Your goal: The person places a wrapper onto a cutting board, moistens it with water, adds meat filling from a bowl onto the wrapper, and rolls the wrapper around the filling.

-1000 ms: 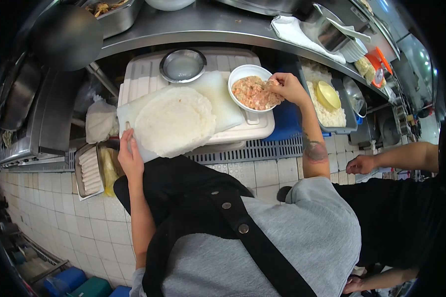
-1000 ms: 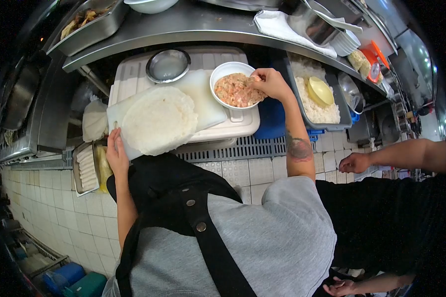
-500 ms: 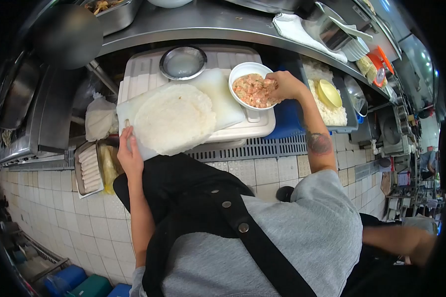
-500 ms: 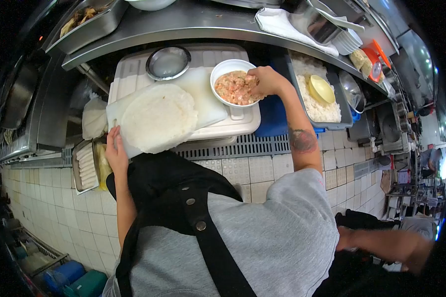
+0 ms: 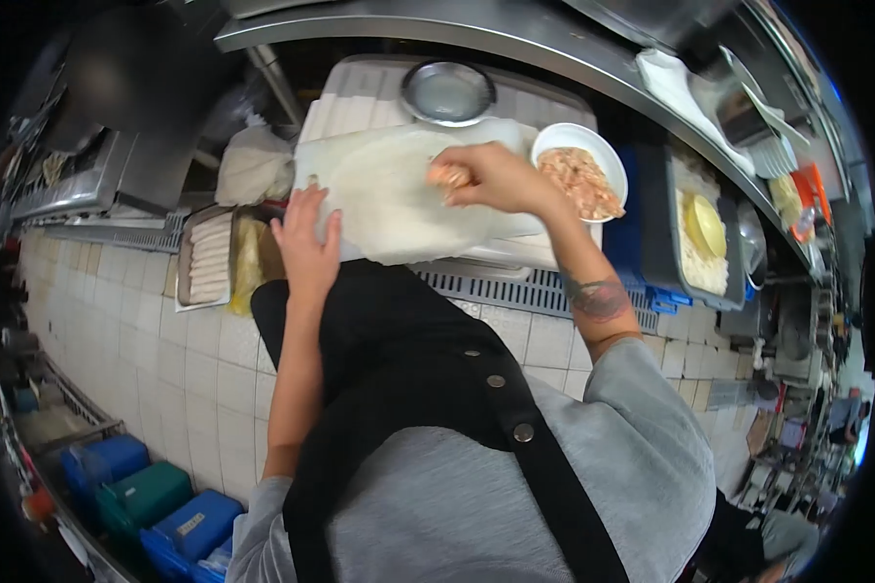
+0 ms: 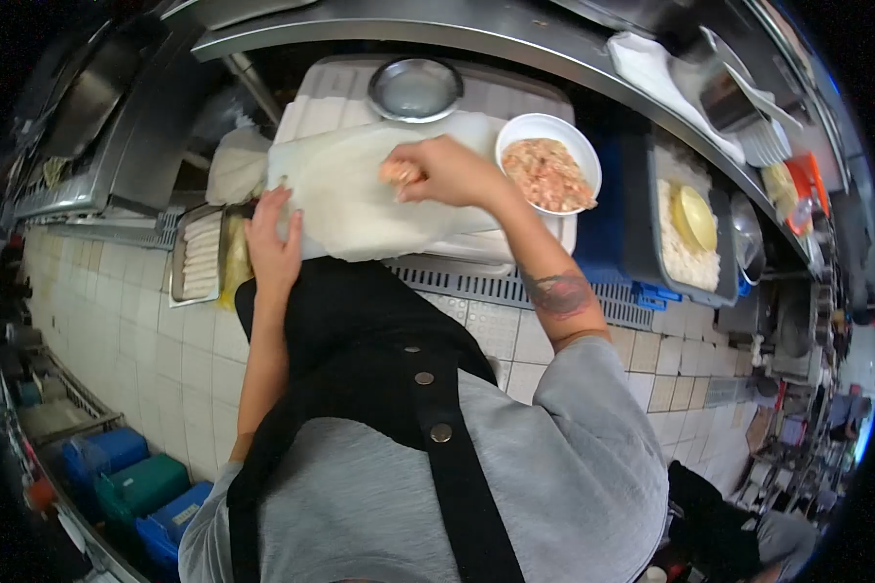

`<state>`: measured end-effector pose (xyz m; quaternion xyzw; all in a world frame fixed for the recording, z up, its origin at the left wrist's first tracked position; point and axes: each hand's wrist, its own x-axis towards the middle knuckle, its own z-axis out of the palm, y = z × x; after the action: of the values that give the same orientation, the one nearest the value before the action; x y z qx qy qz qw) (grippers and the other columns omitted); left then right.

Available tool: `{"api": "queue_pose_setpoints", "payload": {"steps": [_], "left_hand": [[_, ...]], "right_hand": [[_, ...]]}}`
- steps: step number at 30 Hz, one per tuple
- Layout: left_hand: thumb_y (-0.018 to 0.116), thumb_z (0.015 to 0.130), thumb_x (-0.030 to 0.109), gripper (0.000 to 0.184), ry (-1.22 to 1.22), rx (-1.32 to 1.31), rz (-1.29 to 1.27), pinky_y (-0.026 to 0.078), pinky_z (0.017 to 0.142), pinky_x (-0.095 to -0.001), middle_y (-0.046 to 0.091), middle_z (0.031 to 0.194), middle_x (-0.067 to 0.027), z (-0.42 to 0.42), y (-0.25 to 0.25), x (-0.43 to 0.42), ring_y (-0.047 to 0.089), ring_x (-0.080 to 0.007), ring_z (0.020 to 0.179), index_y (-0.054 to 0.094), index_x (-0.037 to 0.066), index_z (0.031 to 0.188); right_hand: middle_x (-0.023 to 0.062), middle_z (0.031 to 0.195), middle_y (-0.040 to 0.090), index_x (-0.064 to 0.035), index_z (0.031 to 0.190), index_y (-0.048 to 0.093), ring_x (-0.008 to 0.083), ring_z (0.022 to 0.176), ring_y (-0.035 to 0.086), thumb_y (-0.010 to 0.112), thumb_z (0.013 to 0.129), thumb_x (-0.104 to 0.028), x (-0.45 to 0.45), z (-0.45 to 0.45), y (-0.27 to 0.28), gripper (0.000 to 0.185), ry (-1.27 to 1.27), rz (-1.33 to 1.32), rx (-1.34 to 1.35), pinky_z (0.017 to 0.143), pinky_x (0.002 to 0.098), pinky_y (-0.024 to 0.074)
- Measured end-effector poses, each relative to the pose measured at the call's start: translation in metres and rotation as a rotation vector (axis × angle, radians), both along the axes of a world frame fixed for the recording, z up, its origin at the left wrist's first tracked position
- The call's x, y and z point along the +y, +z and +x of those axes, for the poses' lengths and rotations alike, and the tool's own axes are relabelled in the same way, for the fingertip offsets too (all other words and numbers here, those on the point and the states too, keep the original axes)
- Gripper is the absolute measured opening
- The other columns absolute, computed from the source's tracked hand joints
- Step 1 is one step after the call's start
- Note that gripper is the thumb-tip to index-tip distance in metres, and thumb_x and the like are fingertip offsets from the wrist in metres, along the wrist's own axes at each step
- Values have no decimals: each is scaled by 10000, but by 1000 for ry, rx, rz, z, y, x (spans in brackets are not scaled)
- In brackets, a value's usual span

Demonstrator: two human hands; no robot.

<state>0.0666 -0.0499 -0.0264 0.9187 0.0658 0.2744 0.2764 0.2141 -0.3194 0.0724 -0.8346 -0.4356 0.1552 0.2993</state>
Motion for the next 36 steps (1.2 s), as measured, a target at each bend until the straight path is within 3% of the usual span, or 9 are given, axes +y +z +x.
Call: {"api": "queue_pose_setpoints", "payload": {"steps": [6, 7, 10, 15, 18, 22, 25, 31, 36], "left_hand": [[719, 829, 43, 336, -356, -81, -206, 469, 975, -390, 665, 1218, -132, 11, 20, -31, 615, -312, 1157, 664, 30, 1160], [719, 822, 20, 321, -393, -72, -250, 494, 945, -359, 675, 1195, -134, 14, 20, -34, 634, -307, 1122, 675, 22, 1140], [711, 810, -28, 260, -418, 24, -358, 527, 904, -344, 706, 1120, -146, 20, 16, -37, 676, -283, 1060, 715, 5, 1067], [755, 758, -37, 171, -439, -7, -205, 545, 846, -334, 712, 1006, -118, 20, 10, -40, 687, -260, 959, 740, -7, 926], [787, 728, -14, 240, -421, -2, -233, 540, 861, -341, 702, 1021, -114, 17, 7, -39, 680, -265, 954, 739, 3, 963], [825, 668, 16, 428, -372, -84, -287, 531, 872, -367, 681, 1063, -131, 21, 24, -40, 664, -295, 989, 710, 22, 1080], [833, 651, 33, 549, -486, -3, -241, 524, 895, -364, 678, 1064, -152, 31, 22, -33, 662, -310, 1002, 679, 31, 1178], [785, 703, 9, 353, -471, 238, -158, 535, 840, -363, 702, 1028, -132, 38, 18, -31, 673, -284, 912, 715, 10, 1049], [760, 725, -26, 287, -351, 142, -191, 545, 787, -358, 707, 991, -134, 18, 10, -41, 680, -281, 871, 721, 6, 1008]], "right_hand": [[151, 975, 737, -42, 1093, 729, 257, 835, 716, 786, 752, -111, 45, -14, -49, 352, -89, 106, 108, 781, 349, 563], [150, 976, 732, -35, 953, 758, 256, 831, 714, 766, 764, -128, 44, -24, -47, 211, -189, 163, 133, 749, 341, 553], [124, 935, 733, -46, 961, 756, 262, 826, 704, 754, 785, -123, 44, -44, -65, 193, -203, 352, -80, 742, 345, 553], [71, 969, 714, -45, 941, 751, 257, 903, 664, 757, 775, -90, 47, -68, -94, 173, -248, 471, -414, 821, 374, 531], [72, 950, 698, -35, 924, 746, 266, 938, 644, 758, 770, -74, 46, -69, -97, 160, -289, 432, -400, 841, 381, 511], [95, 1040, 645, -40, 1017, 728, 300, 1006, 602, 776, 756, -115, 42, -65, -89, 276, -351, 360, -130, 867, 391, 491], [117, 1112, 606, -52, 1100, 706, 321, 1029, 584, 787, 751, -172, 41, -52, -85, 378, -299, 341, -63, 898, 406, 476], [104, 1064, 620, -64, 1080, 718, 308, 1005, 596, 768, 767, -190, 45, -52, -83, 341, -196, 255, -236, 902, 414, 459], [79, 972, 645, -60, 964, 736, 291, 963, 613, 726, 775, -129, 45, -63, -93, 202, -229, 281, -262, 874, 418, 462]]}}
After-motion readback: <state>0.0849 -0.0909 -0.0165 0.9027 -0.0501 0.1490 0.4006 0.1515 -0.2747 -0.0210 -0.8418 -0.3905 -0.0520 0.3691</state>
